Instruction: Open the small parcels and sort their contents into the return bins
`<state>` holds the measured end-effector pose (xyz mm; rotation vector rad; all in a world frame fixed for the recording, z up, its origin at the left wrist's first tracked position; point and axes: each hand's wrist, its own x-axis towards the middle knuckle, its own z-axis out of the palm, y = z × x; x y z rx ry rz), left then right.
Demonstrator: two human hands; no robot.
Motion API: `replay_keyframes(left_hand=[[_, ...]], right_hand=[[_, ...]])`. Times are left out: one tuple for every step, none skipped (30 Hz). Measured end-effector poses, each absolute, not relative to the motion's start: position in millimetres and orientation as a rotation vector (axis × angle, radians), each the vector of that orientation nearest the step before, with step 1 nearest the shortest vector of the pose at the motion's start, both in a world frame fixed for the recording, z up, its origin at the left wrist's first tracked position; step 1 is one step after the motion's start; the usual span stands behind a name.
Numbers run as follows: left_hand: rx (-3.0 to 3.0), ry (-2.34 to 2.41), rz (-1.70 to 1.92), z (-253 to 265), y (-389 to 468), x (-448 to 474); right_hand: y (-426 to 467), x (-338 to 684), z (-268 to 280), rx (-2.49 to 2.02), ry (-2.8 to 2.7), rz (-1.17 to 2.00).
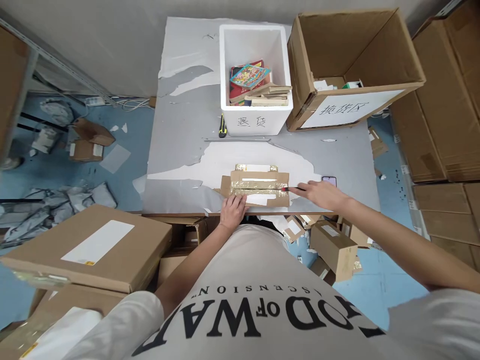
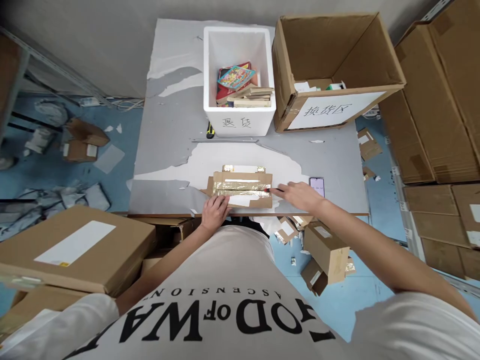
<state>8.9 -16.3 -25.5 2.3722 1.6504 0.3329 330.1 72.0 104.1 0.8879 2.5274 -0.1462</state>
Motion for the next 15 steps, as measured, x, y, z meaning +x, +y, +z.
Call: replay_keyframes(left_hand=[[2.367, 1.646, 0.33, -25, -16, 9], [2.362, 1.643, 0.33, -25, -16, 9], [2.355, 1.644, 0.334, -25, -16, 9], [2.349, 1.646, 0.341, -25, -16, 9], [2.345, 1.648, 0.349, -25, -16, 9], [2.343, 1.649, 0.355, -25, -16, 9], [2.344, 1.649, 0.361, -25, -15, 8], [2.346, 1.647, 0.364, -25, -15, 8], [2.347, 1.643, 0.365, -25, -15, 8], [2.348, 1.639, 0.366, -25, -15, 8], [2.349, 1.637, 0.368, -25, -15, 8], [2.349, 1.635, 0.372, -25, -15, 8], [2.35, 1.636, 0.377, -24, -15, 8], [2.352, 1.639, 0.384, -24, -15, 8], [2.356, 1.643, 0.392, -24, -15, 8]], right_hand=[[69, 347, 105, 0.917, 2.522, -0.161], [65, 360, 105, 0.945, 2.513, -0.164], [62, 369, 105, 0.962, 2.509, -0.167], [60, 374, 103, 0.974, 2.506, -0.163], [58, 377, 102, 0.982, 2.503, -0.153], [56, 378, 101, 0.987, 2.504, -0.145], [53, 378, 100, 0.992, 2.511, -0.141], [50, 379, 100, 1.004, 2.524, -0.144], [47, 382, 101, 1.029, 2.542, -0.153], [44, 387, 101, 1.08, 2.564, -0.165], [40, 394, 101, 1.172, 2.585, -0.174], [37, 402, 99, 1.315, 2.598, -0.175], [34, 412, 94, 1.507, 2.595, -0.166], [33, 421, 86, 1.733, 2.573, -0.155], [32, 428, 75, 1.972, 2.533, -0.155]])
